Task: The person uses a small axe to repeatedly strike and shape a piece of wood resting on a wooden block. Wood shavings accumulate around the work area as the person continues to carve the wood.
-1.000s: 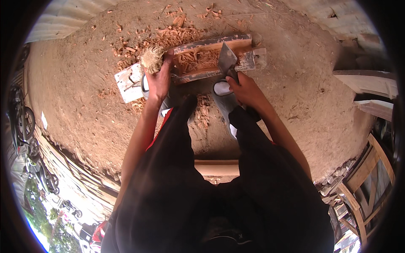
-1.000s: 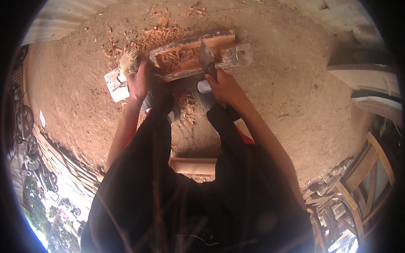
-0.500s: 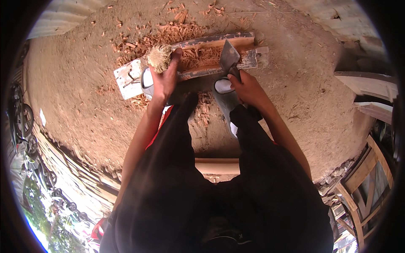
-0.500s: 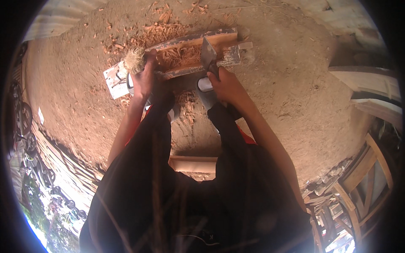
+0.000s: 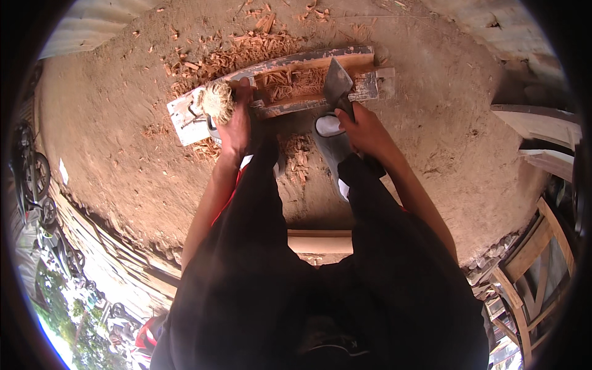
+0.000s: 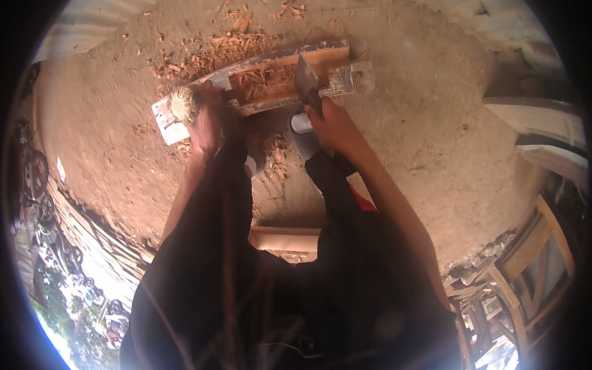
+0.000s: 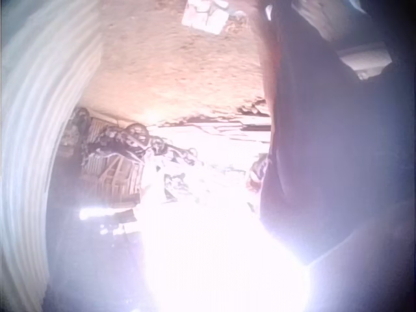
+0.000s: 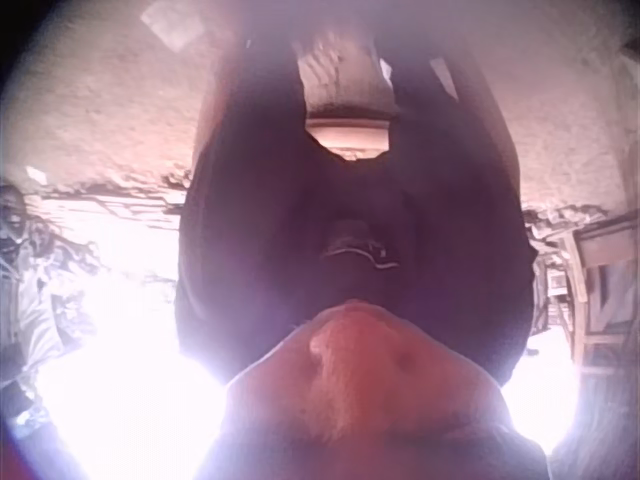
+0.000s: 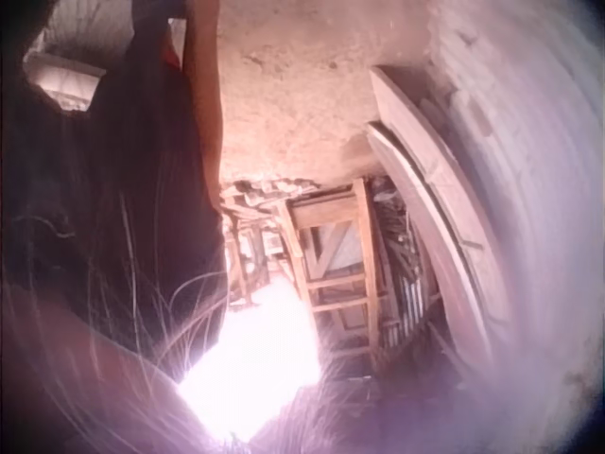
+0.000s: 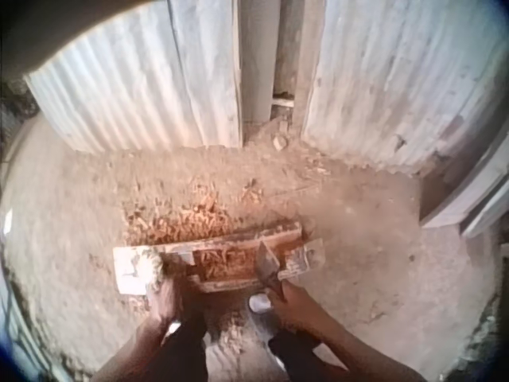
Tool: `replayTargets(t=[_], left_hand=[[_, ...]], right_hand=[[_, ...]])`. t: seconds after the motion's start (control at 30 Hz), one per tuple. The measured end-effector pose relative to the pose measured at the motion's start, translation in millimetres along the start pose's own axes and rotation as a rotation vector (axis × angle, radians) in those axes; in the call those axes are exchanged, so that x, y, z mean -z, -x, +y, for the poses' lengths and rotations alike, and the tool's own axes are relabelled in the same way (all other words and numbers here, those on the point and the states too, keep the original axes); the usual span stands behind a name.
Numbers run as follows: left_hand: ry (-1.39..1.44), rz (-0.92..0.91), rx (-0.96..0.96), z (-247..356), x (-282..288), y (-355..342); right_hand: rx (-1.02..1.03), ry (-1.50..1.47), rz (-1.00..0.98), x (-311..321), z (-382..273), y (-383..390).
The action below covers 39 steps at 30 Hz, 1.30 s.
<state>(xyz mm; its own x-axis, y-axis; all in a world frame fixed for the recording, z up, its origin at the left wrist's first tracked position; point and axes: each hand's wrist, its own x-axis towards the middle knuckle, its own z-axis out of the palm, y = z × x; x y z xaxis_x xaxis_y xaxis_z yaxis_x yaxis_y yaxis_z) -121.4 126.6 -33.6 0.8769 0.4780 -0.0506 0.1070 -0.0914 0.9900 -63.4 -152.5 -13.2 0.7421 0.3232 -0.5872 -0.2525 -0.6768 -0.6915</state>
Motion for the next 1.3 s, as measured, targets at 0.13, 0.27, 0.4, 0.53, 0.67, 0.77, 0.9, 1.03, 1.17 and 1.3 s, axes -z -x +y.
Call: replayTargets(t=[0.13,0.27,0.4,0.53,0.67,0.77,0.9,1.03,1.17,1.3], left_hand=[[-0.044,-0.138,0.032,40,-11,-5],[-0.108,-0.111,0.050,21,-12,2],[0.410,-0.211,0.578,-16,8,1],[0.116,-0.268,0.268,-38,7,-3],[0.035,-0.262,0.064,16,-8,-19],[0.002,-0.226,0.036,18,-3,-16],[-0.183,-0.229,0.168,17,20,-10],[-0.256,-0.224,0.434,15,20,-6],[-0.264,-0.432,0.218,6,5,-25],[-0.326,-0.428,-0.128,7,-4,-26]], right_hand=[[-0.050,-0.016,-0.006,4,3,2],[-0.026,-0.026,-0.012,3,-4,2],[-0.016,-0.027,-0.001,3,-3,4],[0.031,-0.009,-0.009,-3,6,-4],[0.044,-0.023,0.014,-1,11,-1],[0.026,-0.029,0.013,-4,15,-4],[-0.035,-0.051,-0.016,2,3,0],[-0.020,-0.013,-0.001,2,3,4],[-0.018,-0.010,-0.007,2,2,1],[-0.040,-0.048,-0.017,2,0,3]])
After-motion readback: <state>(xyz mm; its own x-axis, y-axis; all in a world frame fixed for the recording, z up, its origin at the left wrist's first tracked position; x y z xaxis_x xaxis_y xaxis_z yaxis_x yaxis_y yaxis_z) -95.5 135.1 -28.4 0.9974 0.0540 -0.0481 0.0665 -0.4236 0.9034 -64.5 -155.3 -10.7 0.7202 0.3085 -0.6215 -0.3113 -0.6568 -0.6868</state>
